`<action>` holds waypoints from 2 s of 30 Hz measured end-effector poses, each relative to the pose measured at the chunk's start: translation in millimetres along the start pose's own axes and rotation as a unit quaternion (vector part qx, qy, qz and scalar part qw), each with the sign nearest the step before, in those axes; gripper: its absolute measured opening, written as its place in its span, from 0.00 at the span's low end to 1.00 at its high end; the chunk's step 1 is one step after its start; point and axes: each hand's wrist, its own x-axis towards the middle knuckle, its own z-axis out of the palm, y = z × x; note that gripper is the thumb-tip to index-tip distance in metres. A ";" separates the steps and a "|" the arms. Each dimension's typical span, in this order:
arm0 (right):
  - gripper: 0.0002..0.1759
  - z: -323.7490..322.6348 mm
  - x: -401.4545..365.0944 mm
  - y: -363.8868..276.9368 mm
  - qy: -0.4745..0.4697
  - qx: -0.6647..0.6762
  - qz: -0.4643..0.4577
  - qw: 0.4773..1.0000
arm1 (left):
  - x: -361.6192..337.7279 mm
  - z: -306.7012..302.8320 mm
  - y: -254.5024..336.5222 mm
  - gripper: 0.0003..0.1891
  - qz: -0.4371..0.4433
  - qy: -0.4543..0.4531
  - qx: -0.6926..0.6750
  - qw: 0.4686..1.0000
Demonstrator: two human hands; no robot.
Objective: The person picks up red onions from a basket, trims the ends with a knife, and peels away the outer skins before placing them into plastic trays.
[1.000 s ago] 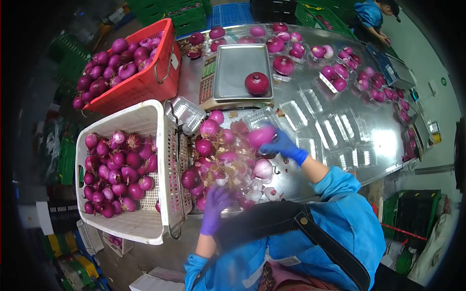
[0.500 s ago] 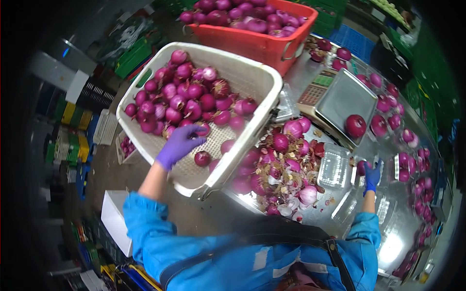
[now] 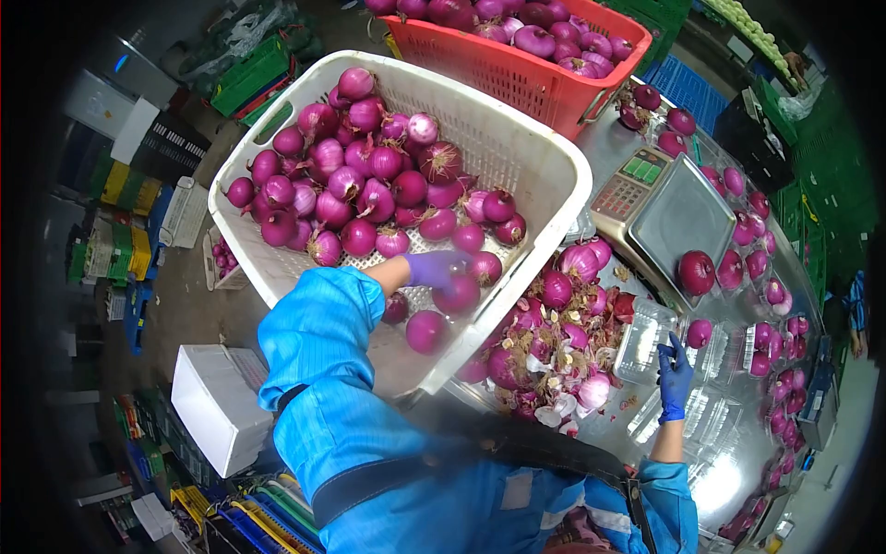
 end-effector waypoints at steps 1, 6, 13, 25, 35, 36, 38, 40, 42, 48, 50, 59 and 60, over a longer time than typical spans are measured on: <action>0.24 4.5 -1.3 -4.8 -0.011 0.039 0.026 0.999 | 4.3 6.2 0.2 0.34 0.000 -0.001 -0.004 1.000; 0.23 19.0 -1.1 -3.4 -0.045 0.080 0.027 0.995 | -1.1 22.5 18.1 0.42 0.003 -0.039 0.201 0.979; 0.23 18.0 -6.6 -31.0 -0.043 0.109 -0.020 0.993 | -49.9 -59.1 95.3 0.37 0.034 0.004 0.014 0.999; 0.22 39.0 -76.1 -120.8 -0.236 0.187 -0.172 0.938 | -181.8 119.8 192.1 0.54 0.153 0.120 -0.582 0.790; 0.43 44.1 -118.9 -141.7 -0.314 -0.098 -0.343 0.880 | -150.2 213.8 176.4 0.39 0.172 0.142 -0.495 0.840; 0.44 47.5 -119.3 -137.6 -0.314 -0.092 -0.341 0.881 | -152.0 215.8 180.1 0.43 0.157 0.147 -0.487 0.846; 0.44 49.1 -121.8 -132.6 -0.317 -0.086 -0.339 0.882 | -153.3 218.9 179.4 0.48 0.142 0.152 -0.479 0.853; 0.45 51.9 -125.8 -131.7 -0.323 -0.079 -0.338 0.881 | -152.0 223.2 169.8 0.48 0.157 0.150 -0.447 0.868; 0.44 56.4 -129.1 -131.0 -0.284 -0.116 -0.359 0.882 | -151.1 226.2 162.8 0.48 0.161 0.149 -0.434 0.874; 0.44 94.1 -116.7 -95.1 -0.221 -0.107 -0.350 0.904 | -137.1 240.7 134.5 0.45 0.146 0.211 -0.373 0.891; 0.42 100.3 -112.4 -87.6 -0.229 -0.102 -0.351 0.902 | -134.2 238.8 132.6 0.44 0.144 0.225 -0.380 0.885; 0.28 76.4 -77.4 -60.6 -0.252 -0.087 -0.217 0.939 | -148.2 223.5 153.8 0.46 0.215 0.192 -0.455 0.842; 0.26 68.1 -80.1 -72.3 -0.336 0.017 -0.149 0.930 | -146.0 220.3 162.4 0.48 0.190 0.215 -0.471 0.834</action>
